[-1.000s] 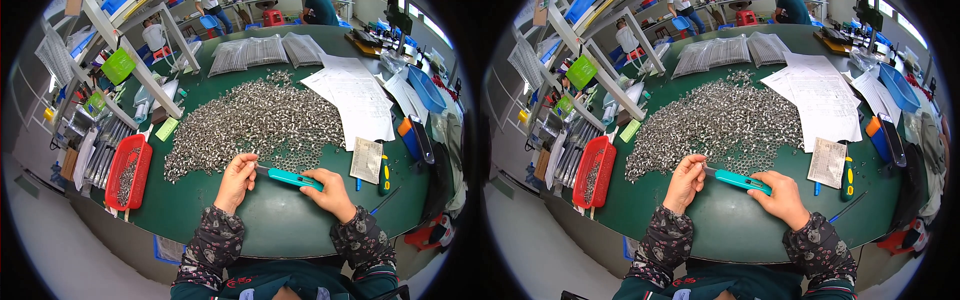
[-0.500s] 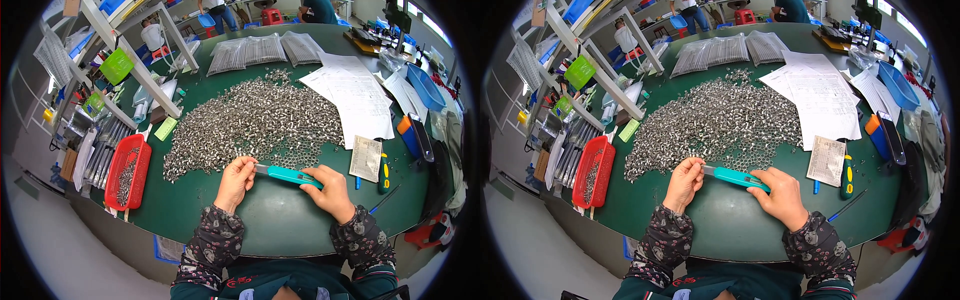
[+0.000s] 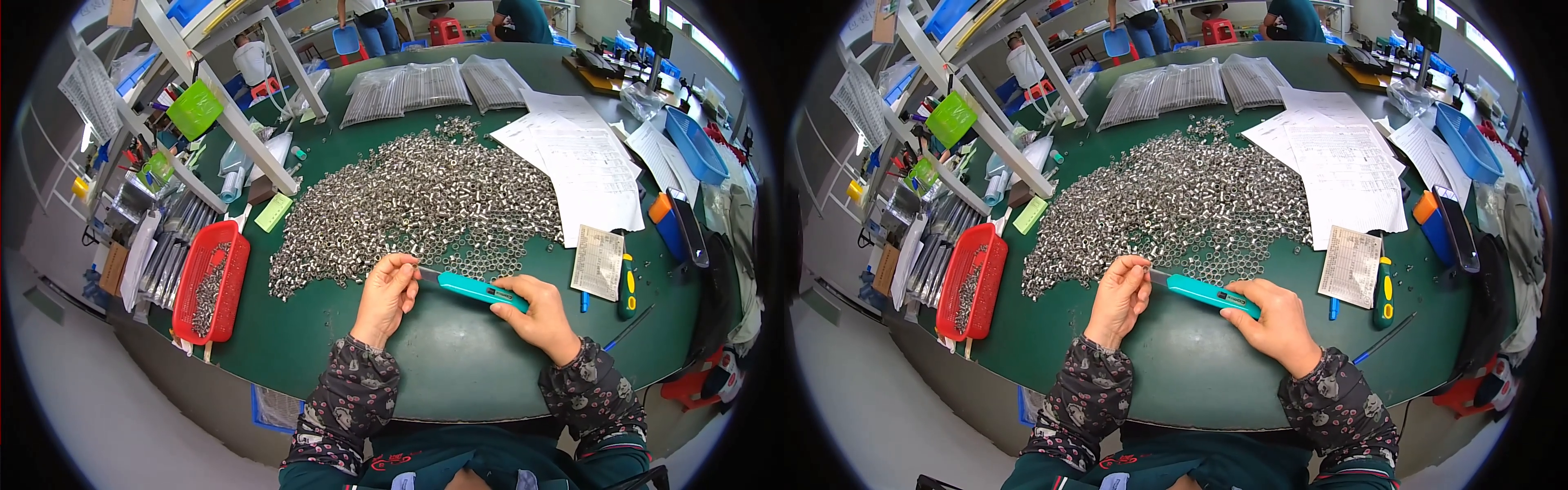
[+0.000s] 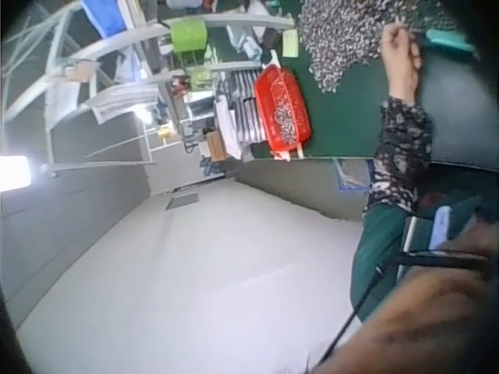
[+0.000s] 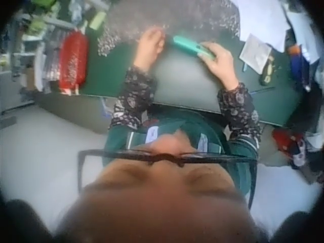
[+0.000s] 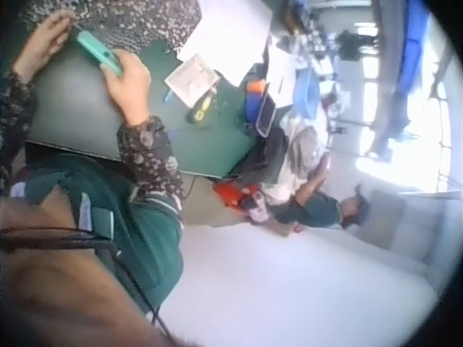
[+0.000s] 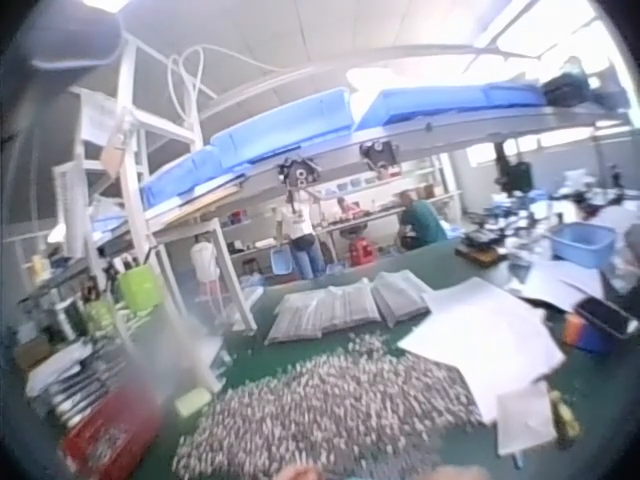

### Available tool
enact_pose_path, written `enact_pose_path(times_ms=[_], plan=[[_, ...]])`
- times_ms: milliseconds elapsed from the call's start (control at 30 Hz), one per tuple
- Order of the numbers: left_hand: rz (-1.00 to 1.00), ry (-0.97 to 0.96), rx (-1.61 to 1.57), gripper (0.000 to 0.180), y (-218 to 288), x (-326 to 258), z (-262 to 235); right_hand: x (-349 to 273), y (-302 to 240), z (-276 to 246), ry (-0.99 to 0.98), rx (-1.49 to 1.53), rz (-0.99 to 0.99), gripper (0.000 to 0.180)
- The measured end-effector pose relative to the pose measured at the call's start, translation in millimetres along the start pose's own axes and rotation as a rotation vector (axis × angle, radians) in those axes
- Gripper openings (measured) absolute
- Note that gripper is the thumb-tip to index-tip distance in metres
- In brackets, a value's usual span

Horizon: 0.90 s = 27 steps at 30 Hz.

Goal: Manually deburring or cleaning small metal components using a utility knife.

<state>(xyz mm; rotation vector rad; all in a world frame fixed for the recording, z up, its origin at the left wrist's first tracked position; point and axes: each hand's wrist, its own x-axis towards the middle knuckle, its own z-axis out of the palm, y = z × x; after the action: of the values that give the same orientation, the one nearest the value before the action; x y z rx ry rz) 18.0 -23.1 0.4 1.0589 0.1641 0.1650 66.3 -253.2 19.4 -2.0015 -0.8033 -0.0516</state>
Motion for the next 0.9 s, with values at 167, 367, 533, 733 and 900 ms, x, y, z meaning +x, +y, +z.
enact_pose_path(times_ms=[167, 367, 533, 733, 900], plan=[[-0.017, 0.015, -0.002, 0.011, -0.4, -0.6, 1.1, 1.3, -0.7, -0.2, -0.064, 0.050, 0.044, 0.027], [-0.048, -0.030, -0.019, 0.011, -2.9, -0.7, -4.2, 1.4, -0.5, -2.3, -0.065, 0.016, 0.035, 0.027], [-0.091, 0.012, -0.016, 0.018, -1.9, -2.2, -3.1, 0.9, -5.8, -1.4, 0.046, -0.085, -0.079, 0.027], [-0.096, 0.011, -0.051, 0.016, 1.2, 0.1, 1.0, 6.1, 2.1, -8.9, 0.313, 0.144, -0.024, 0.026], [-0.013, -0.040, 0.361, 0.006, -10.2, 1.2, 8.9, 5.4, -0.7, -6.7, 0.298, 0.159, -0.009, 0.028]])
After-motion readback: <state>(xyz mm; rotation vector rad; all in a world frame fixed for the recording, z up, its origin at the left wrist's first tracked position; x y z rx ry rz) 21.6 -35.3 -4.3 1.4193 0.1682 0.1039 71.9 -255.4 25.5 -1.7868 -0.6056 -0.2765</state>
